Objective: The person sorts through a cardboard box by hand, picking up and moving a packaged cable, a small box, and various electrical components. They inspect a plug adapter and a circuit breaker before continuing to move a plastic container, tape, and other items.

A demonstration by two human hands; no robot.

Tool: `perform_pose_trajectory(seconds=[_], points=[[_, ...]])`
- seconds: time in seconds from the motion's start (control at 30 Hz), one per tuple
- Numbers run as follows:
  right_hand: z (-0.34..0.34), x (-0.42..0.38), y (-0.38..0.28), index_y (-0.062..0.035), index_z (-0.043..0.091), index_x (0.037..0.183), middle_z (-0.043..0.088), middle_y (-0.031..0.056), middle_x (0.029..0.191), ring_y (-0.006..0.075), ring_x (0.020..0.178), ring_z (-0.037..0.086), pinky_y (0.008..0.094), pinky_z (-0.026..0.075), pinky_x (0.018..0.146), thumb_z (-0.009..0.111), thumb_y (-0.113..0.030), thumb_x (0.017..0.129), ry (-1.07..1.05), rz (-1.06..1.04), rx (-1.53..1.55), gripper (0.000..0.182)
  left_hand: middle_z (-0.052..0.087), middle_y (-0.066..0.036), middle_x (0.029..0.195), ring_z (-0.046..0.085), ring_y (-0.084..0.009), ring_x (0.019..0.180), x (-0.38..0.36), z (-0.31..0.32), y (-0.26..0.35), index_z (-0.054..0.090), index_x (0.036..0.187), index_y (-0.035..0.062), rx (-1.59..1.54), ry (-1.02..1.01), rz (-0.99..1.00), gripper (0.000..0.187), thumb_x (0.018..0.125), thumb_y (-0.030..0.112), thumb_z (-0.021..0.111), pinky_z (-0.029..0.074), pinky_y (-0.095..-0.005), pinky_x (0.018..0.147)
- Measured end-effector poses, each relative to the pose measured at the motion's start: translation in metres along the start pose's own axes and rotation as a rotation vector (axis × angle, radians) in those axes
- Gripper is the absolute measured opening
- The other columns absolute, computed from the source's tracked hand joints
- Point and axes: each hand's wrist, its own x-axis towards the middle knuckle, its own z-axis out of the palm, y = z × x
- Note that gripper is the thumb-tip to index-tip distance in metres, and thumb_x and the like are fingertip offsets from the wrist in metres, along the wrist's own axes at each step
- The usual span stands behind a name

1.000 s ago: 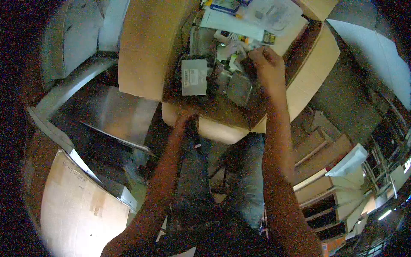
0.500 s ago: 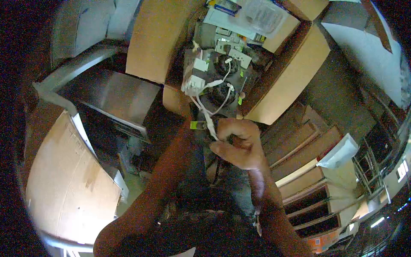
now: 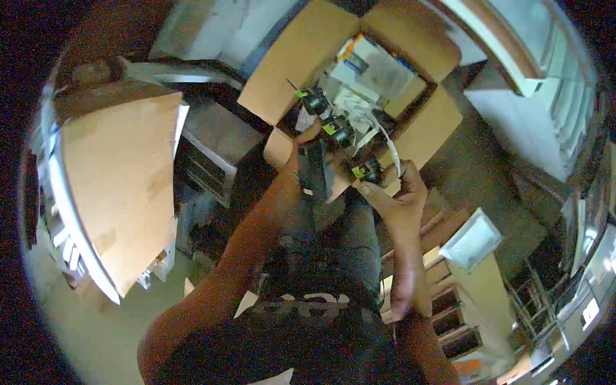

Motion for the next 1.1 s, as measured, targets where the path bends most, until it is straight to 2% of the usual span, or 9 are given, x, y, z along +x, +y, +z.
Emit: perform_pose_trajectory(seconds=[0.13, 0.2, 0.33, 0.47, 0.53, 0.87, 0.97, 1.07, 1.1], points=[[-0.01, -0.009, -0.063, -0.0093, 0.049, 0.075, 0.048, -0.0038, 0.075, 0.0069, 0.072, 0.043, 0.0222, 0.039, 0.066, 0.076, -0.004, 0.07, 0.008, -0.08, 0.041, 0.028, 0.059, -0.006, 0.085, 0.051, -0.0186, 0.059, -0.027, 0.066, -0.003, 0.058, 0.104, 0.0103, 0.011, -0.116, 0.081, 0.038, 0.083, 0.042, 0.063, 0.04, -0.0326, 0.051], [-0.015, -0.014, -0.097, -0.0086, 0.055, 0.087, 0.05, -0.0023, 0.082, 0.0089, 0.075, 0.048, 0.0239, 0.041, 0.07, 0.076, -0.016, 0.074, -0.036, -0.097, -0.001, 0.025, 0.06, -0.006, 0.088, 0.052, -0.0185, 0.063, -0.046, 0.093, -0.001, 0.059, 0.105, 0.0095, 0.103, -0.101, 0.135, 0.039, 0.083, 0.042, 0.063, 0.041, -0.0324, 0.054], [0.012, -0.024, -0.159, 0.0039, 0.056, 0.115, 0.059, 0.0103, 0.109, 0.0185, 0.096, 0.056, 0.0328, 0.047, 0.085, 0.064, -0.012, 0.084, -0.111, -0.073, 0.257, 0.035, 0.061, -0.007, 0.093, 0.053, -0.0182, 0.069, -0.079, 0.149, 0.018, 0.059, 0.108, 0.008, 0.345, -0.093, 0.276, 0.042, 0.083, 0.041, 0.063, 0.042, -0.0321, 0.06], [0.051, -0.033, -0.203, 0.005, 0.057, 0.113, 0.062, 0.0116, 0.102, 0.0191, 0.09, 0.059, 0.0336, 0.048, 0.082, 0.061, -0.007, 0.084, -0.208, -0.266, 0.27, 0.032, 0.061, -0.007, 0.099, 0.055, -0.0179, 0.075, -0.121, 0.205, 0.056, 0.059, 0.111, 0.0065, 0.511, -0.075, 0.43, 0.045, 0.083, 0.041, 0.064, 0.043, -0.0318, 0.066], [0.03, -0.023, -0.217, 0.0062, 0.059, 0.111, 0.06, 0.0161, 0.118, 0.0189, 0.1, 0.057, 0.0353, 0.047, 0.088, 0.058, -0.009, 0.09, -0.31, -0.392, 0.053, 0.026, 0.062, -0.008, 0.102, 0.056, -0.0178, 0.079, -0.142, 0.232, 0.074, 0.059, 0.113, 0.0058, 0.605, -0.053, 0.513, 0.046, 0.083, 0.041, 0.064, 0.044, -0.0316, 0.069], [0.261, -0.042, -0.427, -0.0017, 0.065, 0.111, 0.065, 0.0096, 0.114, 0.0181, 0.108, 0.059, 0.0294, 0.042, 0.094, 0.058, -0.004, 0.081, -0.693, -1.254, -0.378, 0.031, 0.066, -0.007, 0.104, 0.059, -0.0163, 0.089, -0.39, 0.331, 0.233, 0.063, 0.114, 0.0033, 1.025, 0.394, 1.308, 0.051, 0.081, 0.042, 0.067, 0.046, -0.0305, 0.08], [0.351, -0.062, -0.454, -0.0021, 0.065, 0.114, 0.066, 0.005, 0.108, 0.0118, 0.097, 0.059, 0.0273, 0.044, 0.088, 0.061, -0.01, 0.083, -0.798, -1.326, -0.28, 0.032, 0.062, -0.01, 0.091, 0.06, -0.018, 0.073, -0.479, 0.349, 0.277, 0.065, 0.099, 0.0051, 1.065, 0.595, 1.393, 0.048, 0.076, 0.047, 0.07, 0.047, -0.0279, 0.067], [0.442, -0.071, -0.462, -0.0022, 0.067, 0.093, 0.065, 0.017, 0.089, 0.0224, 0.078, 0.064, 0.0336, 0.049, 0.071, 0.064, -0.015, 0.079, -0.881, -1.513, -0.171, 0.019, 0.059, 0.0, 0.061, 0.054, -0.0154, 0.05, -0.56, 0.356, 0.326, 0.065, 0.083, 0.0087, 0.974, 0.731, 1.337, 0.024, 0.079, 0.033, 0.067, 0.045, -0.0276, 0.047], [0.454, -0.117, -0.464, 0.0001, 0.068, 0.103, 0.065, 0.0081, 0.109, 0.0176, 0.095, 0.059, 0.0289, 0.047, 0.081, 0.07, -0.005, 0.075, -1.052, -1.365, -0.047, 0.028, 0.057, 0.001, 0.061, 0.052, -0.0128, 0.049, -0.583, 0.355, 0.335, 0.064, 0.082, 0.0078, 1.01, 0.733, 1.342, 0.026, 0.079, 0.034, 0.069, 0.041, -0.0255, 0.045]])
